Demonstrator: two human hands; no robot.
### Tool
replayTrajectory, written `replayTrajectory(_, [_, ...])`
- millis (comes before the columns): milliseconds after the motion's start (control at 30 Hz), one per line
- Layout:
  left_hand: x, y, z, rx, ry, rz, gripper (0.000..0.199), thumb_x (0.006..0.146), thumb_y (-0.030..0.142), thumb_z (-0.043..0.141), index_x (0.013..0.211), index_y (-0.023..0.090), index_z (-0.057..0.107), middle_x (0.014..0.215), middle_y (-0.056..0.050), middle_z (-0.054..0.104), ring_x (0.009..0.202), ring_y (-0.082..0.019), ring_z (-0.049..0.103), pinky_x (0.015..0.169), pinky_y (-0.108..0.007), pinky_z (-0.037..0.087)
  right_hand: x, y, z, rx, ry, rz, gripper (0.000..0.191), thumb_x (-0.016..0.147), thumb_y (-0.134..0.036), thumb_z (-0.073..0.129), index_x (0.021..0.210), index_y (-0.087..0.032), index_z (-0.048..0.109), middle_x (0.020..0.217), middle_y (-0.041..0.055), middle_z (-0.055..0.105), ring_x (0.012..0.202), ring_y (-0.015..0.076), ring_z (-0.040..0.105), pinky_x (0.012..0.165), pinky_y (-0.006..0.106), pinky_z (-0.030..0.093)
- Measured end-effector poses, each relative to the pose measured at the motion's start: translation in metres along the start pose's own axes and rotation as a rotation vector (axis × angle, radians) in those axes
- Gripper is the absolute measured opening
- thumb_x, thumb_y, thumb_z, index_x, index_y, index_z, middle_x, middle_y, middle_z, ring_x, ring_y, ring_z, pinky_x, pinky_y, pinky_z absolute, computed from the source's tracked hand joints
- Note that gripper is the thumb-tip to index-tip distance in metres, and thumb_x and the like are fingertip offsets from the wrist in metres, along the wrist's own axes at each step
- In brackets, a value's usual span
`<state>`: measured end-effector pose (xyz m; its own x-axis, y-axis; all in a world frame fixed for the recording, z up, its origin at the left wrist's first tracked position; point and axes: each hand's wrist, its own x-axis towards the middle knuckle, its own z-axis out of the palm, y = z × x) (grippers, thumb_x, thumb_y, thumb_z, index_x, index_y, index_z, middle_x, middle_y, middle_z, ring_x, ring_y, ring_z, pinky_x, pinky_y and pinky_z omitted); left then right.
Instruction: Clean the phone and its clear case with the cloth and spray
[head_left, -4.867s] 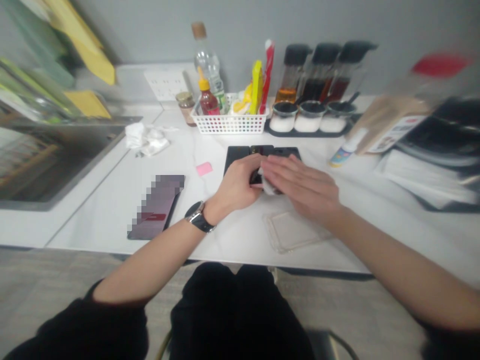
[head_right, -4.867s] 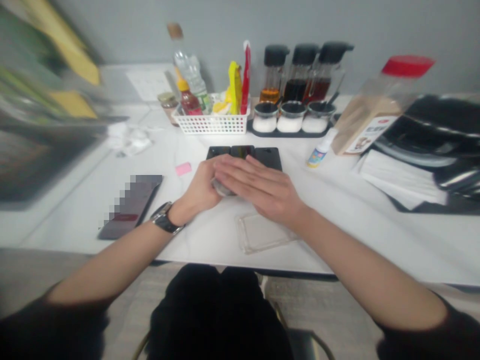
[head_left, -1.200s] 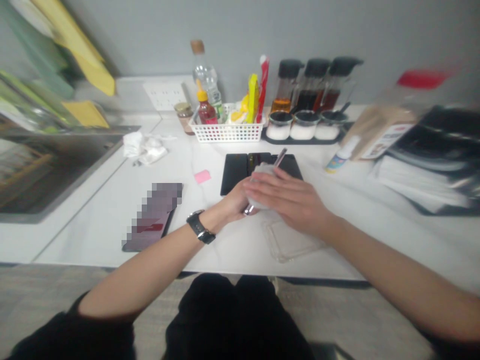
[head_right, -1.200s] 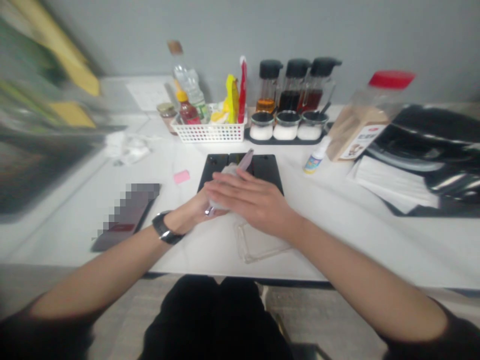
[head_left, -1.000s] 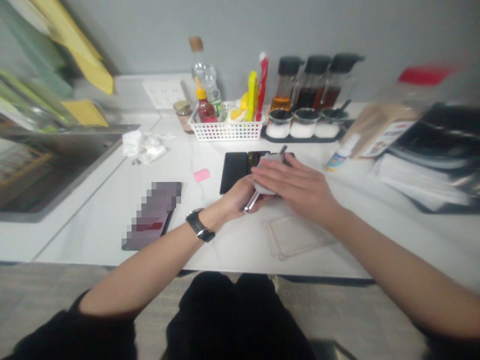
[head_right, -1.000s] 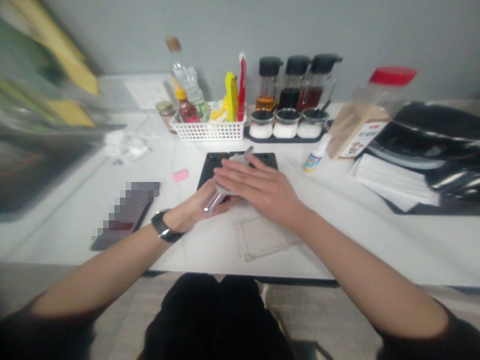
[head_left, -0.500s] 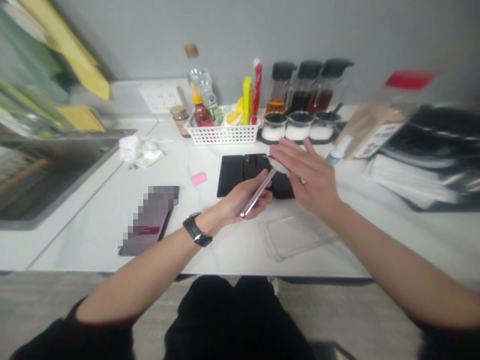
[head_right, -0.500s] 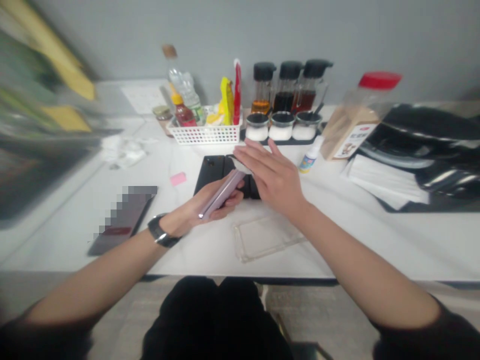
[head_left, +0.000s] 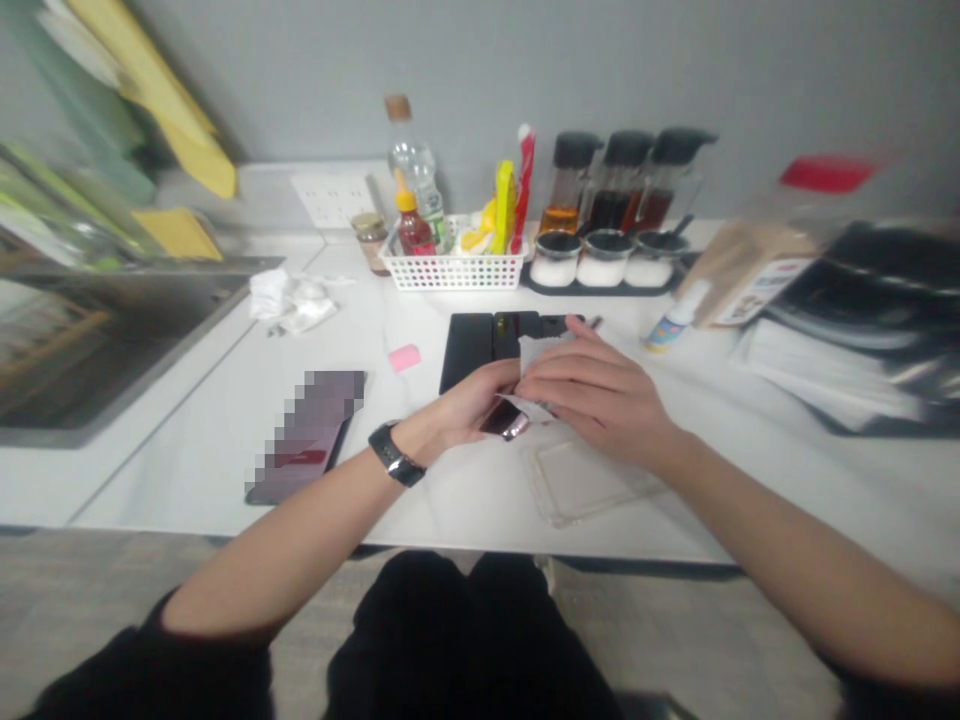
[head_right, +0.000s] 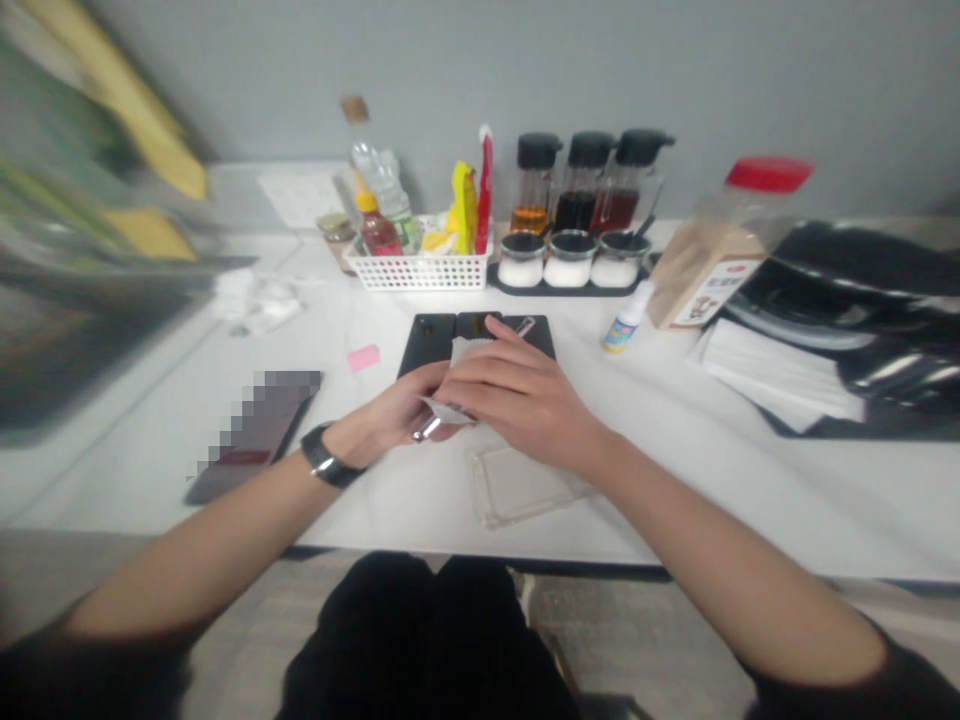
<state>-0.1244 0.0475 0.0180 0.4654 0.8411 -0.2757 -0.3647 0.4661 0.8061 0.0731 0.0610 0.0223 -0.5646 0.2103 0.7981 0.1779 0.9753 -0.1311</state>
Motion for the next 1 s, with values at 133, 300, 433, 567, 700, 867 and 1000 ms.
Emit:
replayTrajectory(133, [0.005,0.002,-0.01,0.081,-0.285,-0.079,0.028,0.092,0.04,0.074,0.092,0.013,0.072,0.076,-0.008,0.072,0.053,-0.017,0.065,0.051,-0.027,0.052,0.004,-0.005,-0.003,0.161,0.197,0.122,0.026,0.106,-0.023,0.061,0.123,-0.028,0.081,0.108,0.0039,0.083,0.103,0.0201,0.077,0.122,0.052,0.054])
replayTrajectory(300, [0.005,-0.003,-0.012,0.105,-0.287,0.085,0.058,0.074,0.055,0.095,0.114,0.02,0.072,0.107,-0.008,0.078,0.094,-0.025,0.078,0.087,-0.039,0.063,-0.002,-0.004,0.002,0.433,0.331,0.408,0.02,0.099,-0.037,0.075,0.115,-0.028,0.084,0.109,0.0034,0.084,0.103,0.0219,0.078,0.113,0.049,0.06])
replayTrajectory(433, [0.007,-0.008,-0.008,0.162,-0.228,0.173,0.05,0.079,0.056,0.092,0.105,0.016,0.074,0.095,-0.006,0.073,0.088,-0.017,0.071,0.09,-0.034,0.061,-0.011,0.008,0.011,0.606,0.388,0.61,0.03,0.093,-0.047,0.082,0.119,-0.03,0.084,0.119,0.0041,0.084,0.109,0.0237,0.079,0.099,0.042,0.066])
replayTrajectory(567, [0.009,-0.009,-0.007,0.221,-0.18,0.162,0.063,0.072,0.074,0.087,0.093,0.018,0.066,0.077,0.003,0.06,0.057,-0.009,0.053,0.054,-0.026,0.057,-0.013,0.018,0.021,0.742,0.458,0.71,0.037,0.085,-0.052,0.089,0.114,-0.031,0.084,0.117,0.0027,0.085,0.11,0.0251,0.081,0.106,0.047,0.064])
replayTrajectory(700, [0.009,-0.006,-0.003,0.309,-0.019,0.212,0.069,0.069,0.08,0.085,0.085,0.018,0.058,0.066,0.007,0.052,0.045,-0.005,0.04,0.038,-0.019,0.042,-0.012,0.02,0.023,0.731,0.553,0.702,0.034,0.087,-0.054,0.087,0.115,-0.035,0.084,0.12,0.0008,0.085,0.113,0.0264,0.081,0.108,0.05,0.064])
replayTrajectory(867, [0.007,-0.005,-0.002,0.309,0.056,0.19,0.069,0.07,0.08,0.085,0.086,0.019,0.056,0.059,0.01,0.045,0.042,-0.003,0.034,0.036,-0.016,0.034,-0.006,0.003,0.011,0.266,0.504,0.354,0.034,0.106,-0.026,0.066,0.137,-0.036,0.075,0.138,-0.0005,0.078,0.135,0.0261,0.072,0.119,0.054,0.058])
replayTrajectory(1000, [0.01,-0.008,-0.009,0.247,0.068,0.179,0.063,0.075,0.075,0.084,0.082,0.02,0.054,0.058,0.011,0.039,0.043,-0.003,0.032,0.038,-0.014,0.031,-0.002,-0.004,0.002,0.029,0.263,-0.071,0.056,0.106,-0.009,0.057,0.156,-0.032,0.059,0.143,0.0019,0.075,0.142,0.0233,0.067,0.117,0.046,0.061])
